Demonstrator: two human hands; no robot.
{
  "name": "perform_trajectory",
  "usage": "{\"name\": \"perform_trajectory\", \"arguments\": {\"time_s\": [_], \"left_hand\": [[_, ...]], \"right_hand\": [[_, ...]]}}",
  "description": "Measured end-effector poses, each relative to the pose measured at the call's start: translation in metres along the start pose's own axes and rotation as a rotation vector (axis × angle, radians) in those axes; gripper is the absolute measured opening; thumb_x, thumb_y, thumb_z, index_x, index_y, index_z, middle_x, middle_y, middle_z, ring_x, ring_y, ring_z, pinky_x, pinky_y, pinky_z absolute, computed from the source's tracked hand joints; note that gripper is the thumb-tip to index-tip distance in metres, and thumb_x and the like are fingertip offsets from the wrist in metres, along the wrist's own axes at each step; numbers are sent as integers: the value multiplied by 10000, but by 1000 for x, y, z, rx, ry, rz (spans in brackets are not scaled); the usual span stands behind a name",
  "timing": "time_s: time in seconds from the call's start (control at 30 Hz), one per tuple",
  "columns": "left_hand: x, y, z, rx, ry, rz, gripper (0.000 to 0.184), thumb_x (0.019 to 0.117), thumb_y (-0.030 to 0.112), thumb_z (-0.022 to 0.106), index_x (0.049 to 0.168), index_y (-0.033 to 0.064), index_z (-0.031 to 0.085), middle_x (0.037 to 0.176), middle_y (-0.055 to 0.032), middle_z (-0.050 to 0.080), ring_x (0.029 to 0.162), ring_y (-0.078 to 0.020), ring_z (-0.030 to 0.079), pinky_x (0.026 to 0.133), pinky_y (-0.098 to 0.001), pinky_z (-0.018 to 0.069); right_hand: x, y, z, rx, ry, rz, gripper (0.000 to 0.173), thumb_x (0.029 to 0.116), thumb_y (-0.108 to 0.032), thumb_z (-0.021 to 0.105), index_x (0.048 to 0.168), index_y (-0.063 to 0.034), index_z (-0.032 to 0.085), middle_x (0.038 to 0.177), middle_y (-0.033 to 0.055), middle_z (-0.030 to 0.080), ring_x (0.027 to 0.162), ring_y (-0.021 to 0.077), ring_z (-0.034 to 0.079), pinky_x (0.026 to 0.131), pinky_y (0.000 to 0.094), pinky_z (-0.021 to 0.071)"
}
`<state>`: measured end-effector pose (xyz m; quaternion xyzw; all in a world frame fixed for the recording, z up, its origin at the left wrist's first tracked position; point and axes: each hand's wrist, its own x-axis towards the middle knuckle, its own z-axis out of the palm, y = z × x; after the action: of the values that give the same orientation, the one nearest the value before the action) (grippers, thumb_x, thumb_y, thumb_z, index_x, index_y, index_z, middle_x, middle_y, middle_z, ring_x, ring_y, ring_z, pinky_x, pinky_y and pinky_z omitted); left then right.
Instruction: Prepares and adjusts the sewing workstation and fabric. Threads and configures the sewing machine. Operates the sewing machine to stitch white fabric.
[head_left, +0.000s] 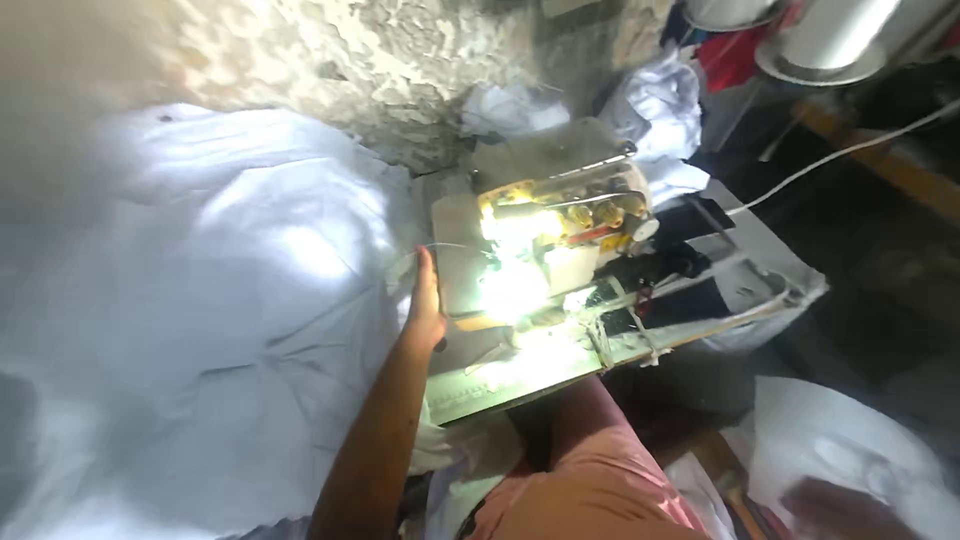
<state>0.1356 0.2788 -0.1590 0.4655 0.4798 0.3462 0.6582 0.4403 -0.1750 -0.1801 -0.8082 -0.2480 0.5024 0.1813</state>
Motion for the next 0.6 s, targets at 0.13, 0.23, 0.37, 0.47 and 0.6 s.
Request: {"name": "perform_trajectory", "arguments": {"time_s": [0.13,0.23,0.37,0.47,0.6], "left_hand": [[13,-11,-4,43,24,74,759,1049,647,97,1580,166,349,1554,-58,470,1391,-184,480,1111,-455,437],[18,-14,-10,125,39,163,719,1080,575,115,1614,116,261,1682,-69,252,1529,-171,263,1224,-440,253],[7,-12,1,140,75,134,667,1089,552,176,1648,187,194,1726,-7,119,1573,-165,147,1230,-534,224],[0,-22,5,136,62,131,744,1032,683,246,1654,281,168,1727,59,99,1566,-177,177,1170,-604,302],[-3,-29,4,109,66,171,770,1009,719,284,1655,319,154,1724,82,111,1566,-155,181,1193,-579,305]], "right_hand": [[76,-96,76,-25,440,-750,274,991,-204,620,1048,37,736,942,123,750,850,150,723,805,331,601],[126,-157,105,-188,717,-1169,268,983,-254,619,935,-39,772,884,87,764,852,167,727,814,273,578],[163,-197,132,-214,652,-1286,273,995,-231,585,951,-46,780,930,90,776,871,227,736,808,350,586],[180,-195,145,-337,661,-1317,297,1020,-271,549,990,-79,774,937,71,775,855,231,736,770,378,586],[180,-194,150,-368,733,-1307,318,1027,-305,542,971,-95,774,910,58,776,842,214,736,761,345,585]]}}
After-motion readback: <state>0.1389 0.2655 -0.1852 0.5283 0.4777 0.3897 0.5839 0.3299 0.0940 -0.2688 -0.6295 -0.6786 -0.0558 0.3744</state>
